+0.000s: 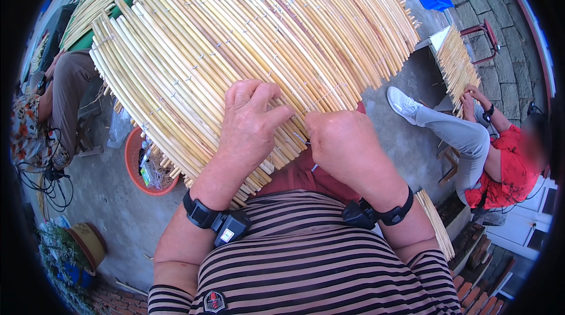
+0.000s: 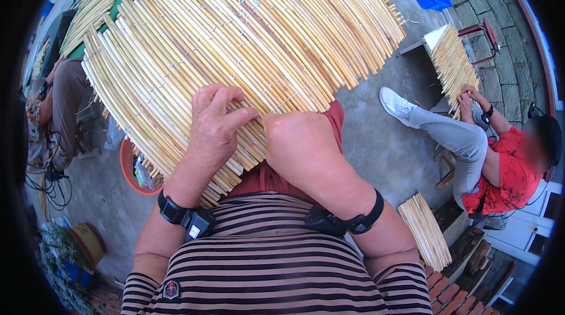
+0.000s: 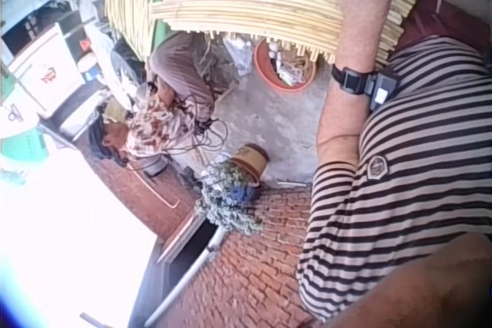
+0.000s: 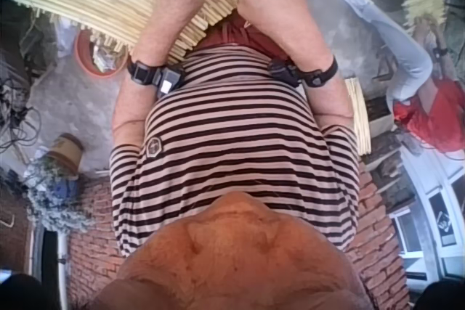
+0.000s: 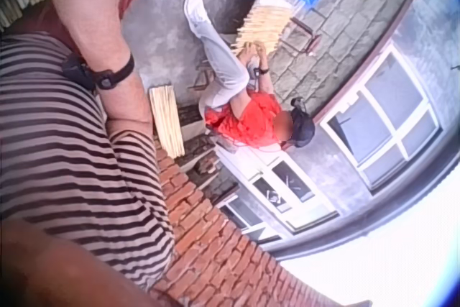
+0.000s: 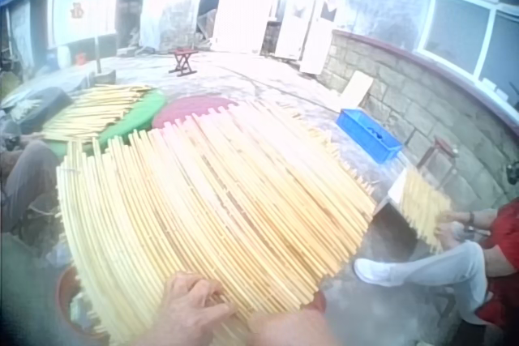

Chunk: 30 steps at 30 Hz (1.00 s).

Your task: The person weaves together lengths of reed or bamboo by threading a white cord through the material using a needle.

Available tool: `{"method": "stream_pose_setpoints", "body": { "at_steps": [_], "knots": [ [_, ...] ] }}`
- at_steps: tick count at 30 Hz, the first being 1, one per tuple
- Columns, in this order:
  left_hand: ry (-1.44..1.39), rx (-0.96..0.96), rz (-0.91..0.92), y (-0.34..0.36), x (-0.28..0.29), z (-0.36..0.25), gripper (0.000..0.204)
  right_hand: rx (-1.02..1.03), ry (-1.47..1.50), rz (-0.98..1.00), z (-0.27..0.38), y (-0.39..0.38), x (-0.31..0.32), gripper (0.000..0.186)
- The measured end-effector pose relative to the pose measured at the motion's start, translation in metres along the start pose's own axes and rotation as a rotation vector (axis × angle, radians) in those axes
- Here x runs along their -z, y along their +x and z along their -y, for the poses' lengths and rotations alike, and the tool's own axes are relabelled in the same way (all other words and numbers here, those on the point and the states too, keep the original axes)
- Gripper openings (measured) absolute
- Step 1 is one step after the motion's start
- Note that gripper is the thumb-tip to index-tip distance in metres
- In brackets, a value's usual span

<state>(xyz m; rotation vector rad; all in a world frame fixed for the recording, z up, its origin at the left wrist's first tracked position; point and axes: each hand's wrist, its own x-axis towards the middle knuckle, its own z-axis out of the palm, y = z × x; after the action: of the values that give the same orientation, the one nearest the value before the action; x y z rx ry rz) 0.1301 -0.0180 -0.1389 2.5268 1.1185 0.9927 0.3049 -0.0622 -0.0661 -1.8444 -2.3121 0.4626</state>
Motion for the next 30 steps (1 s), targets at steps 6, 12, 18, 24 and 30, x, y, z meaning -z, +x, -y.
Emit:
{"method": "stream_pose_setpoints", "body": {
  "at_steps": [6, 12, 18, 24, 30],
  "knots": [
    [0.008, 0.021, 0.002, -0.001, -0.001, -0.001, 0.022, 0.01, -0.052, 0.025, 0.014, -0.002, -0.01, 0.003],
    [0.022, 0.017, 0.0, 0.001, -0.002, -0.003, 0.021, 0.058, -0.167, 0.005, 0.014, -0.003, -0.015, 0.01],
    [-0.007, -0.001, 0.006, 0.001, -0.002, 0.0, 0.024, 0.038, -0.182, 0.016, 0.013, -0.001, -0.015, 0.01],
    [-0.178, 0.04, 0.084, -0.01, 0.041, 0.0, 0.04, -0.033, -0.09, 0.036, 0.005, -0.002, -0.005, 0.004],
    [0.169, 0.509, -0.296, -0.082, 0.084, 0.006, 0.081, -0.032, -0.009, 0.028, 0.003, -0.007, 0.001, 0.01]
  ]
}}
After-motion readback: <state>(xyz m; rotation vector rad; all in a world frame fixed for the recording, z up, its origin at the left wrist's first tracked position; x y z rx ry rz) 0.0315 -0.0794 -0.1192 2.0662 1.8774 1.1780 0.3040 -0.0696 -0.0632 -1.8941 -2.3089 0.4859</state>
